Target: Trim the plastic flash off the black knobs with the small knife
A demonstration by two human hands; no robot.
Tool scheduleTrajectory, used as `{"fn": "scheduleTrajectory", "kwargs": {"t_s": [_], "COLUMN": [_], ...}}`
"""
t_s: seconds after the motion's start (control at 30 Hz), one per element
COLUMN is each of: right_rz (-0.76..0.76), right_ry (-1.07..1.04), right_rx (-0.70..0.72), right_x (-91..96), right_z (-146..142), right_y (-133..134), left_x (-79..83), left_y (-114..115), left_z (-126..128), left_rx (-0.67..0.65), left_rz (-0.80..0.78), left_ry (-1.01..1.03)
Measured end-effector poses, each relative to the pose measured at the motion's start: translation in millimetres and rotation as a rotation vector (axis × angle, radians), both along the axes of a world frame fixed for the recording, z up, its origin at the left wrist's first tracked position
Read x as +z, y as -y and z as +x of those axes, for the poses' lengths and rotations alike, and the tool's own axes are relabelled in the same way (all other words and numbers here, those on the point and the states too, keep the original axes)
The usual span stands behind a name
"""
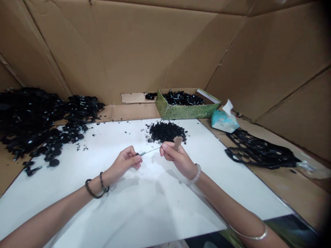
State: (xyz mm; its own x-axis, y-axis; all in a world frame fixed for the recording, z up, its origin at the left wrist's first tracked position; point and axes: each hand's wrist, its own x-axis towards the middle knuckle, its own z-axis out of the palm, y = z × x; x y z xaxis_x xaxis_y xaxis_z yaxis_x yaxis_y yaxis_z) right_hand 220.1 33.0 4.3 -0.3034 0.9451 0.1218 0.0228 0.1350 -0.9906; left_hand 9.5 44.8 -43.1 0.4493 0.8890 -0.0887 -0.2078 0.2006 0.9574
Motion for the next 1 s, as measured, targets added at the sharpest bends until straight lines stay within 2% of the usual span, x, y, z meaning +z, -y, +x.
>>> {"fn": "scheduleTrajectory", "kwargs": {"t_s": [0.1,0.23,0.33,0.53,0.77,1.0], "right_rz": [0.114,0.387,0.501,0.603,0.760,0.628], "right_ry": [0.191,0.701,0.916,1.107,1.248,1.288], "right_rx": [0.030,-0.067,-0.076,0.050,0.108,0.228], "right_x": [-0.7,-5.3,-7.7,-6.5,-6.9,-0.9], "right_z": [-6.8,-13.5,-16.9,-21.9,-22.3,-16.0], "right_y": [3.3,8.4,11.1,13.3,15.0,15.5], "left_x": [2.8,1.1,-2.0,-0.3,3.2,4.5], "left_y": [-1.3,-2.7,-3.4,-2.2,-2.9,2.1], "left_z": [2.1,1.8,1.0,2.0,1.9,2.1], "left_rx": [-0.088,-0.131,-0.155,-0.146,-0.191,-0.255], "left_rz": [0.000,0.038,0.062,0.063,0.053,0.129], "left_ry": [-0.045,-0.071,-0.090,-0.104,-0.151,-0.233]}}
